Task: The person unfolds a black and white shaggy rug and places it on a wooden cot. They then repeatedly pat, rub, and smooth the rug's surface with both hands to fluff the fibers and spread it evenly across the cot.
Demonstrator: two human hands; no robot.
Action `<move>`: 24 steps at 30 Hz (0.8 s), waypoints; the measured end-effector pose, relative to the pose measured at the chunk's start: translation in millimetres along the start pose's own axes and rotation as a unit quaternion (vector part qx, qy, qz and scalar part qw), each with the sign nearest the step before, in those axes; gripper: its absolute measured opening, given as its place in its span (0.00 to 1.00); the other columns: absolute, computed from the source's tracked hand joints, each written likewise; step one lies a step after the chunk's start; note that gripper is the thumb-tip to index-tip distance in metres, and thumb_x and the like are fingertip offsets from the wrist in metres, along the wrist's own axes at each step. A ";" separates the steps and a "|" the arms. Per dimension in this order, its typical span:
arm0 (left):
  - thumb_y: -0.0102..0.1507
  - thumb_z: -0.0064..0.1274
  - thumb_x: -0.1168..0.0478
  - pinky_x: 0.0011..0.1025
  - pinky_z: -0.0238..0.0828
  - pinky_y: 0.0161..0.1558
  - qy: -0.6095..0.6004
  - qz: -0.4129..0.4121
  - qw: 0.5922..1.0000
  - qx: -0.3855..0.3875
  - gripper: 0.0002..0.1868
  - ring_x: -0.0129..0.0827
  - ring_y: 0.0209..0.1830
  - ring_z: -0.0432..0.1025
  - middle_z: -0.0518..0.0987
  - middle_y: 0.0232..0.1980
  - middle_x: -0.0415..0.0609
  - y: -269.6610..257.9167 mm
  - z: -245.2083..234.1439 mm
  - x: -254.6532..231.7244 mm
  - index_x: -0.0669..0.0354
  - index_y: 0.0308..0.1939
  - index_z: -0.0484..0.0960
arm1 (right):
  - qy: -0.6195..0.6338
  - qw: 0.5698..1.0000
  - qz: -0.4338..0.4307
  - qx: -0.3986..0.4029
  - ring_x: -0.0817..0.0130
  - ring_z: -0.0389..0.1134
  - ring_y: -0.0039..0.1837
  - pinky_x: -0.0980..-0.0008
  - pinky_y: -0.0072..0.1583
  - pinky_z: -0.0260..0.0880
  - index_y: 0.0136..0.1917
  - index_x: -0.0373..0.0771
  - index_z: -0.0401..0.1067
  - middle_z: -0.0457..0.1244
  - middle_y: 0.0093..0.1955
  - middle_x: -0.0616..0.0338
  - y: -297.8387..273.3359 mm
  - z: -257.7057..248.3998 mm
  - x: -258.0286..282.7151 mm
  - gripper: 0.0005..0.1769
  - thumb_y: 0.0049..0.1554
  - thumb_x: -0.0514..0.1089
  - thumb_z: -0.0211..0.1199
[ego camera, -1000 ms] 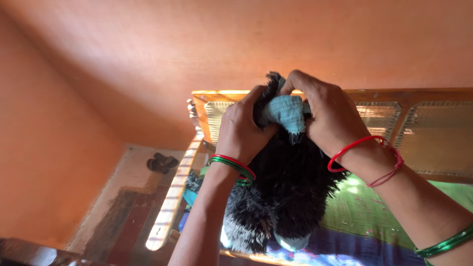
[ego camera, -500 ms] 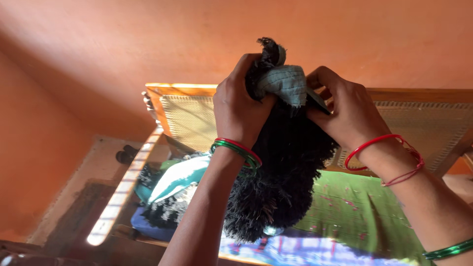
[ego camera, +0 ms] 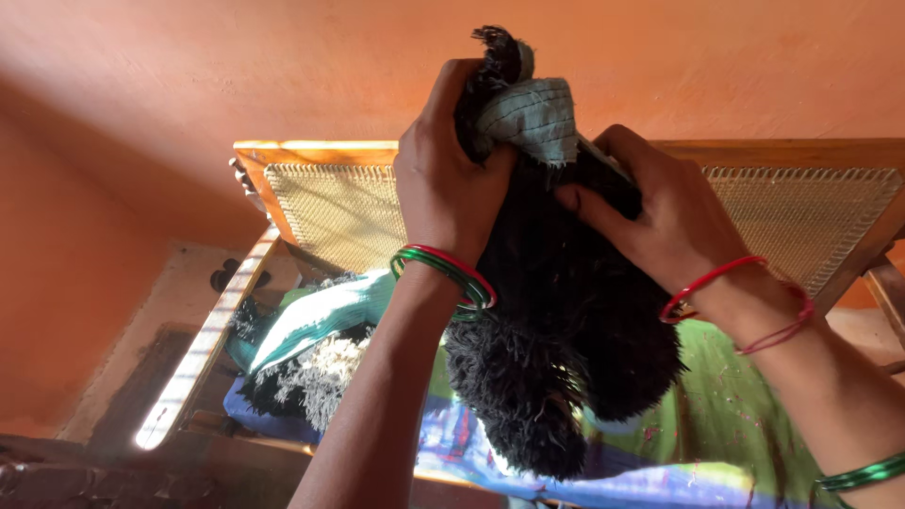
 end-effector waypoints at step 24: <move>0.56 0.59 0.68 0.46 0.78 0.46 0.085 0.054 0.994 0.032 0.35 0.56 0.51 0.78 0.83 0.56 0.54 68.7 144.3 32.1 0.48 0.67 0.68 | -0.091 0.990 -0.051 -0.092 0.47 0.70 0.45 0.58 0.47 0.67 0.51 0.33 0.73 0.67 0.43 0.45 58.4 -106.2 -134.5 0.13 0.53 0.37 0.68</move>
Point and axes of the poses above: each hand's wrist, its own y-axis towards the middle knuckle, its own z-axis out of the palm, x = y × z, the point moved 5 cm from there along y, towards the middle knuckle
